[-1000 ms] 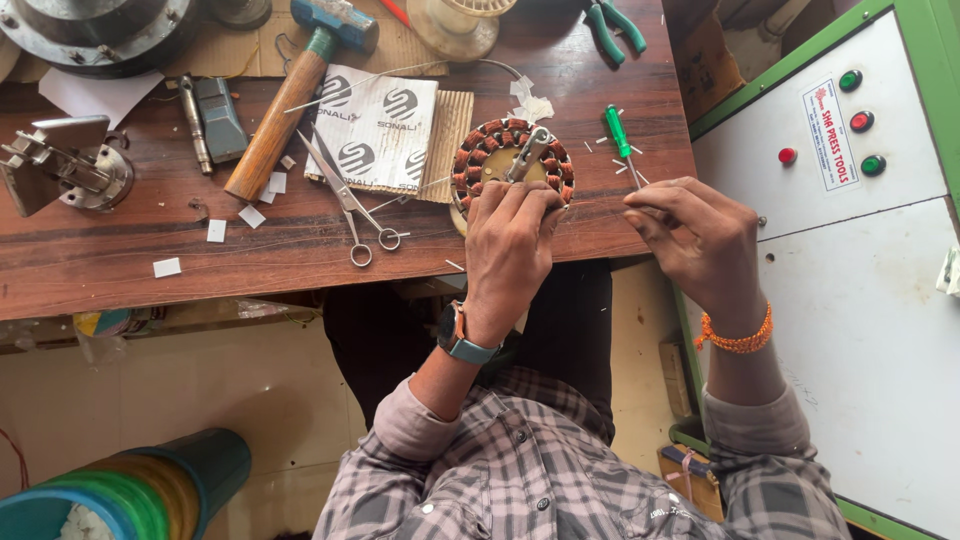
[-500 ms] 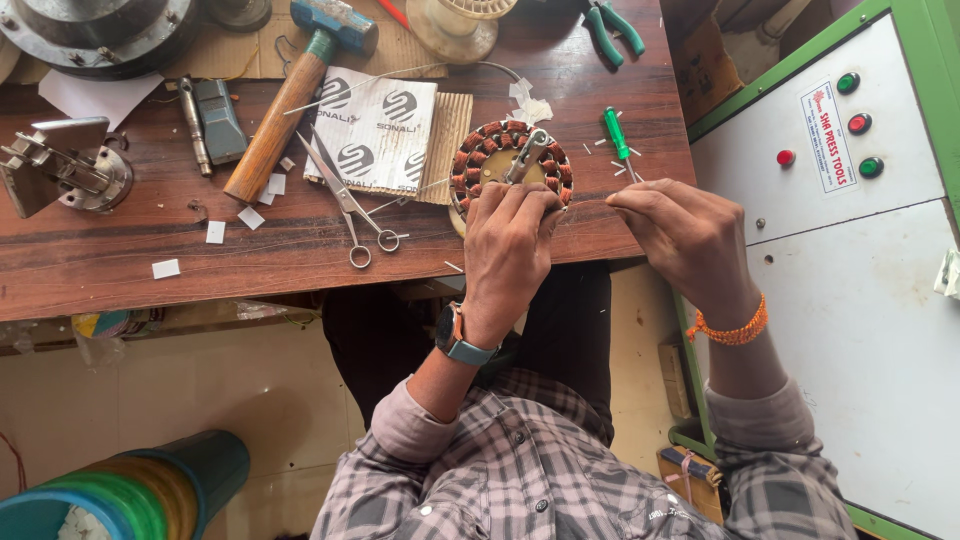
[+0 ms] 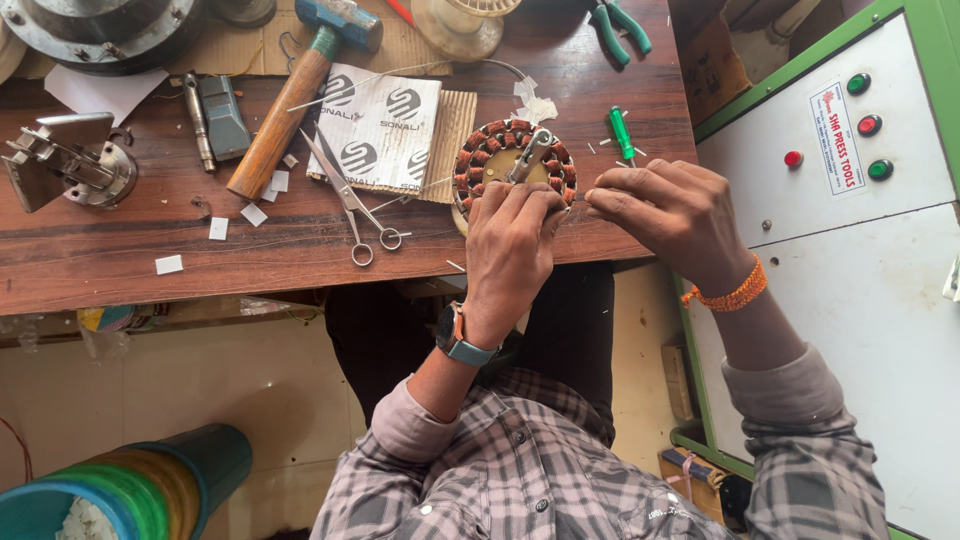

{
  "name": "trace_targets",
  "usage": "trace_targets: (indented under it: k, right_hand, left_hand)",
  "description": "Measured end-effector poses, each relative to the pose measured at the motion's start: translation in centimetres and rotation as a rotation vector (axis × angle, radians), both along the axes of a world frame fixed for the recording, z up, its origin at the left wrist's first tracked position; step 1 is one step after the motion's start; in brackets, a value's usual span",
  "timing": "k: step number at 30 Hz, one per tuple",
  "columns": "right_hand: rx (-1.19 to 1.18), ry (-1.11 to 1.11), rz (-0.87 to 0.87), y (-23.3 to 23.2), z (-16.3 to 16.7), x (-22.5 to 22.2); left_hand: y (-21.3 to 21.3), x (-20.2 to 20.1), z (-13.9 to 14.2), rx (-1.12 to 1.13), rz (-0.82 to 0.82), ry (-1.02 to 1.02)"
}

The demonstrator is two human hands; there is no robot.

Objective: The person sits at a cluttered workbench and winds enameled copper wire by hand around the slots of a motor armature stator, pressing and routing the wire turns around the coil poles. Near the end they pick up scissors and trim the wire ends on the wound armature.

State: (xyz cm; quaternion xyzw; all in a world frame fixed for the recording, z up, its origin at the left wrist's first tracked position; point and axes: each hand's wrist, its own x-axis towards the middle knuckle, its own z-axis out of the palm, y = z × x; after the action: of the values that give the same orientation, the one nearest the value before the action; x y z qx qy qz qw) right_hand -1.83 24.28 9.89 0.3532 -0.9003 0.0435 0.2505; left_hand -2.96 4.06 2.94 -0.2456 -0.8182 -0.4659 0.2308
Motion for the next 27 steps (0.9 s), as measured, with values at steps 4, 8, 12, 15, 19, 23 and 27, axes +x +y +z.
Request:
trace_targets:
  k: [4, 8, 12, 15, 19, 23, 27]
  right_hand:
    - [0.001, 0.021, 0.012, -0.3, -0.4, -0.3]
    - [-0.015, 0.024, 0.054, -0.3, -0.6, -0.7]
    - [-0.024, -0.005, 0.074, 0.3, -1.5, -0.8]
    - [-0.16, -0.13, -0.067, 0.6, -3.6, -0.6]
    - [-1.127, -1.188, -0.185, 1.3, -7.1, 0.1]
    - [-1.577, -1.579, -0.07, 1.9, -8.9, 0.7]
    - [-1.221, -1.352, -0.1, 2.5, -8.0, 0.8]
  left_hand:
    - [0.1, 0.0, -0.1, -0.003, 0.002, -0.006]
    - [0.1, -0.1, -0.2, 0.006, 0.003, -0.003]
    - [0.0, -0.1, -0.2, 0.007, 0.004, 0.009]
    - [0.0, -0.1, -0.1, 0.012, -0.002, 0.003]
    - [0.0, 0.0, -0.2, 0.025, -0.007, 0.003]
    - [-0.1, 0.0, -0.2, 0.017, -0.016, -0.017]
    - [-0.1, 0.0, -0.1, 0.026, -0.013, 0.001]
